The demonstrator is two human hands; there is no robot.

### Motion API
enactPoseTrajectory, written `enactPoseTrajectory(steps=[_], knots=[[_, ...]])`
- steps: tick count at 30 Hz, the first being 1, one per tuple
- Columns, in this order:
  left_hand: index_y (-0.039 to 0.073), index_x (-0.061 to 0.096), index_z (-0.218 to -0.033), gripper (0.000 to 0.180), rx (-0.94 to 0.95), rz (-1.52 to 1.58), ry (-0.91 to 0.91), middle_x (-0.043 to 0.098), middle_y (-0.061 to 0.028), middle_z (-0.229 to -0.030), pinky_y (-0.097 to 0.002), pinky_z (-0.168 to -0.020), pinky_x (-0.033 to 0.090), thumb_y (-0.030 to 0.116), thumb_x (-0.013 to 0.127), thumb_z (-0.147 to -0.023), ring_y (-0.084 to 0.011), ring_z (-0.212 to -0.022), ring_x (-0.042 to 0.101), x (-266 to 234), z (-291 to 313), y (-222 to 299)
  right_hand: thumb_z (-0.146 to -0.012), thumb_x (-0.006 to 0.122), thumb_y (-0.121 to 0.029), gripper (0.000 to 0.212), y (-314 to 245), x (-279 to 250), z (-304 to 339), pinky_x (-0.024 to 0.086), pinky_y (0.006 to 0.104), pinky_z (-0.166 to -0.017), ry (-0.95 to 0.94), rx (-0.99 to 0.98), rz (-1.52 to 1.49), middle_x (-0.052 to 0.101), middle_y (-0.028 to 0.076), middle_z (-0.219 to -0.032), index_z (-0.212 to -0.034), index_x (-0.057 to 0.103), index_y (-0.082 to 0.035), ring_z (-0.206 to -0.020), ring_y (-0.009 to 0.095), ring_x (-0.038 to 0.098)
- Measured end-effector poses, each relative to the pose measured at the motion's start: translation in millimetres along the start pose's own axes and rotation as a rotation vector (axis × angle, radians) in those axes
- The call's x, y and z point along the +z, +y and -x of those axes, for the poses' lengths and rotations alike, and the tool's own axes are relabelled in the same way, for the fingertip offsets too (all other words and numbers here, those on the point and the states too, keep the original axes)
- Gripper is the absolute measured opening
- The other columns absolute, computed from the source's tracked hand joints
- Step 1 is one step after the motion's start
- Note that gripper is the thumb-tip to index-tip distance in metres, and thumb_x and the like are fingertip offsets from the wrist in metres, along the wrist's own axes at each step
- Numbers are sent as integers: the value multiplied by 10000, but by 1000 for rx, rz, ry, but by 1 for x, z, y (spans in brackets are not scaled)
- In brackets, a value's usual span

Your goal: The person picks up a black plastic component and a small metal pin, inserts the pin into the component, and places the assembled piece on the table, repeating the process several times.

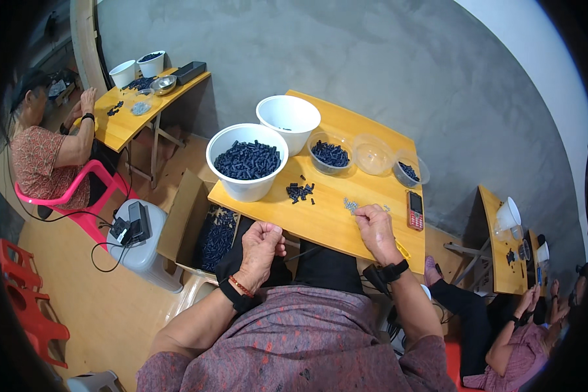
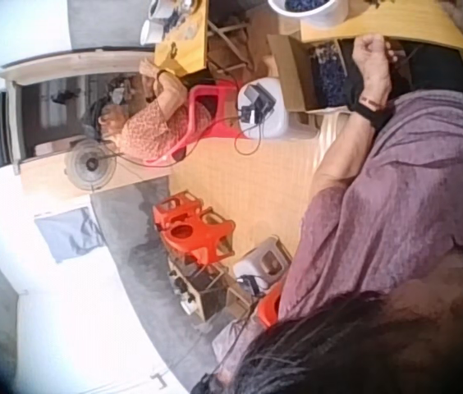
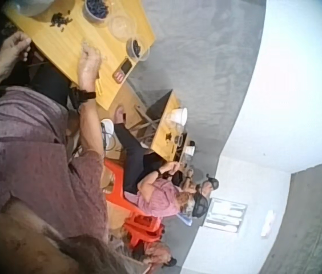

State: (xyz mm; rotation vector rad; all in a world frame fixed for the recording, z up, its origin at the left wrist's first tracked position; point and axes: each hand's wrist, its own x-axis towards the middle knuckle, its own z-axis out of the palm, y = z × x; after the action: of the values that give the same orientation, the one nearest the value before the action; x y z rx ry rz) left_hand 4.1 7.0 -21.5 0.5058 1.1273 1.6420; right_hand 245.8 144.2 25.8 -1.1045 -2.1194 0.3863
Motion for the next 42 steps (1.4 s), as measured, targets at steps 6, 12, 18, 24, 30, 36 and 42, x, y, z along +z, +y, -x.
enactPoseTrajectory(steps=[6,12,18,24,30,36,42], knots=[[76,554,-915,150,-10,-10,16,619,-30,-746,-260,-545,539,184,656,-933,-98,-583,587,-2,0,0,-814,631,21,135,-4,8,2,499,407,-711,-46,-22,71,605,193,-835,-930,694,-3,-793,376,614],[72,564,-911,152,-19,-21,18,622,-30,-747,-259,-551,541,185,665,-927,-101,-584,588,-2,0,1,-824,636,15,156,-1,4,5,504,335,-702,-84,6,-109,638,167,-843,-960,712,-4,-765,278,642],[67,570,-915,148,-29,-42,21,623,-32,-751,-258,-558,543,182,664,-926,-101,-593,590,-2,1,1,-834,660,-19,139,6,2,3,486,269,-680,-56,179,-214,657,93,-855,-955,717,18,-738,135,605],[68,576,-909,141,-34,-43,25,623,-33,-752,-259,-560,544,177,664,-925,-101,-593,589,-2,1,2,-812,663,-34,119,-13,6,0,516,342,-690,-106,135,-108,648,172,-837,-908,687,31,-734,270,650],[66,576,-908,140,-27,-39,13,624,-32,-752,-255,-560,544,172,666,-923,-101,-592,589,-1,2,3,-801,662,-39,54,-14,8,-1,494,440,-681,-94,2,49,616,199,-792,-802,637,8,-756,376,622],[66,575,-912,138,-47,-55,27,624,-31,-758,-255,-559,543,172,663,-925,-99,-597,589,-3,0,1,-828,633,-33,55,-13,5,-1,490,434,-695,-92,-28,-14,615,203,-825,-861,623,9,-784,392,616],[68,573,-918,129,-49,-64,31,620,-27,-758,-257,-557,542,166,656,-928,-98,-592,583,-2,1,3,-834,631,-33,74,-15,5,-2,485,376,-701,-108,-31,-34,616,185,-838,-889,632,16,-770,330,616]])
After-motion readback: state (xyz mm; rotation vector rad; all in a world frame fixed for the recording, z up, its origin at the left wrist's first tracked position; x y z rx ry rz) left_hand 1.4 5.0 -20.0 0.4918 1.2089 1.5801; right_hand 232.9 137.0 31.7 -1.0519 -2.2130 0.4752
